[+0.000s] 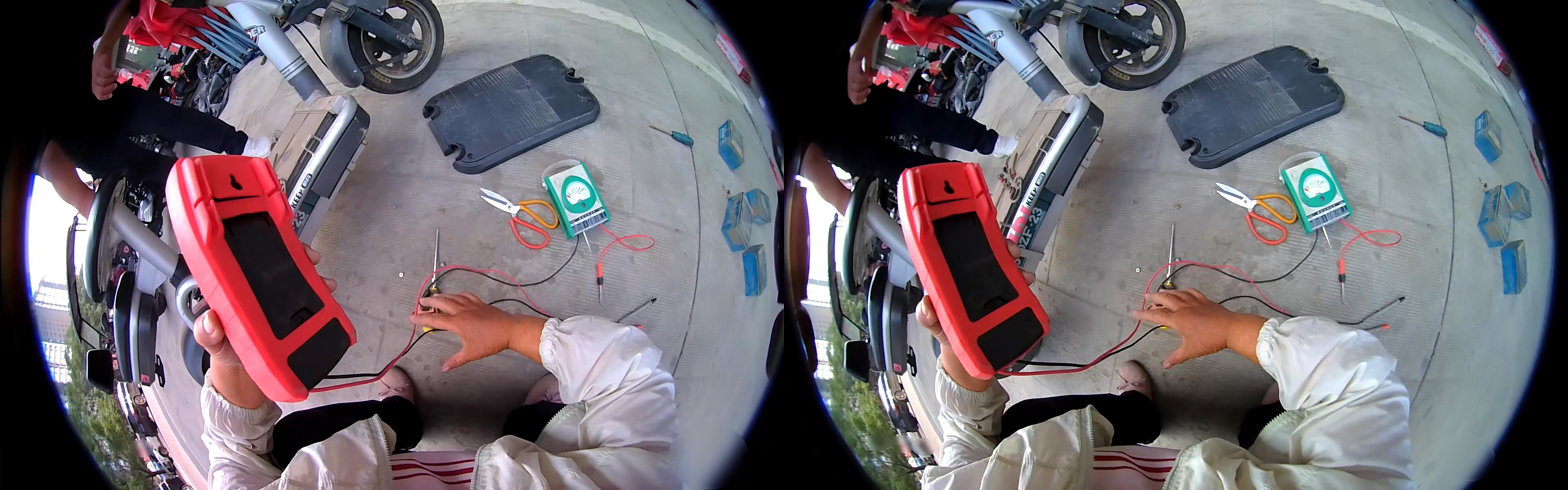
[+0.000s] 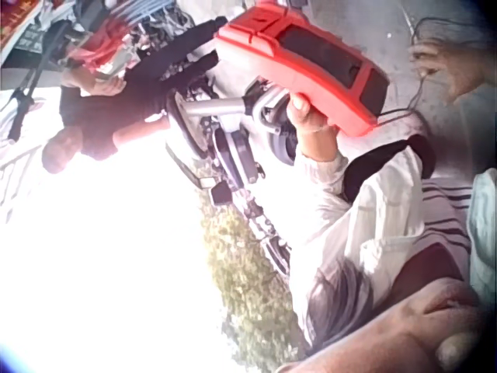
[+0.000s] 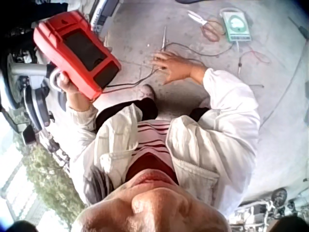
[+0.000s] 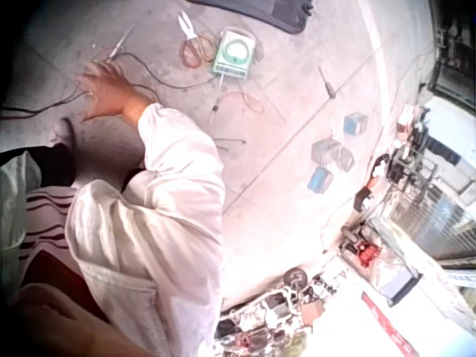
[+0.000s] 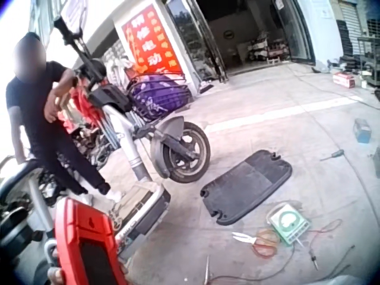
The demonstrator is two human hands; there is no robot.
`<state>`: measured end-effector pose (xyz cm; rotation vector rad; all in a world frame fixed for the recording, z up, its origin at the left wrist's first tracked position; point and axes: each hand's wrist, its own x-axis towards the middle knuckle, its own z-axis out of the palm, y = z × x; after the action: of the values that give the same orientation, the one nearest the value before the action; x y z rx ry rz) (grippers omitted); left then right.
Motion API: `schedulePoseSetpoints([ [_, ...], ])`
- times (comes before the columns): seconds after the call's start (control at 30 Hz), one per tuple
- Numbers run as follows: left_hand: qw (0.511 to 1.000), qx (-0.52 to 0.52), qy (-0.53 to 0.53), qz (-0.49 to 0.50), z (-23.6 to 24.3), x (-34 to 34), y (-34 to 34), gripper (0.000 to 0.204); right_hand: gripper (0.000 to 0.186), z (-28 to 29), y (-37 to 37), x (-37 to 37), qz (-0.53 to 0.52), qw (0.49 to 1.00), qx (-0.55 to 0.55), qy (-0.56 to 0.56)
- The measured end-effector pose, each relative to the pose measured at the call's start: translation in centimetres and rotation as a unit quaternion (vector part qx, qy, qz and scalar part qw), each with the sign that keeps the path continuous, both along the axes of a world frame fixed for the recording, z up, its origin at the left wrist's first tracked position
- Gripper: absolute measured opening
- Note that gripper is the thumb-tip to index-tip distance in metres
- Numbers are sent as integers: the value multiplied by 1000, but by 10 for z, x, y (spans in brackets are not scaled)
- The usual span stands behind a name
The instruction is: The person removes the scooter's floorboard, uses wire cutters to trim wires on the battery pack, and tests the battery with a multimeter. The person then replaces the floorboard and secures it.
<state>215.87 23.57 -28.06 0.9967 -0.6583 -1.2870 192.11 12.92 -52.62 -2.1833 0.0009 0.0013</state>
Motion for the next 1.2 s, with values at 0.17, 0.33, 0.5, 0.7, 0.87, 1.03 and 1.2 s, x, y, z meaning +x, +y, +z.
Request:
schedulePoseSetpoints([
  [0.17,993,-92,34,58,26,-21,-19,111,123,42,6,-10,-165,978,79,-100],
  [0.33,995,-66,-56,55,26,-1,-26,103,105,120,11,34,-129,961,216,-116],
  [0.5,999,-30,23,-17,1,-6,-32,101,16,127,14,45,-46,948,303,-90],
  [0.7,817,39,-567,101,-21,21,-3,123,24,129,33,16,-61,949,307,35],
  [0.87,650,75,-754,52,-22,19,2,112,28,171,-33,7,-260,931,255,-11],
  [1.03,699,78,-710,44,-17,12,-10,111,46,152,-37,24,-330,888,305,-99],
  [1.2,717,57,-695,5,-31,-10,-10,114,44,163,-29,26,-283,831,475,-67],
])
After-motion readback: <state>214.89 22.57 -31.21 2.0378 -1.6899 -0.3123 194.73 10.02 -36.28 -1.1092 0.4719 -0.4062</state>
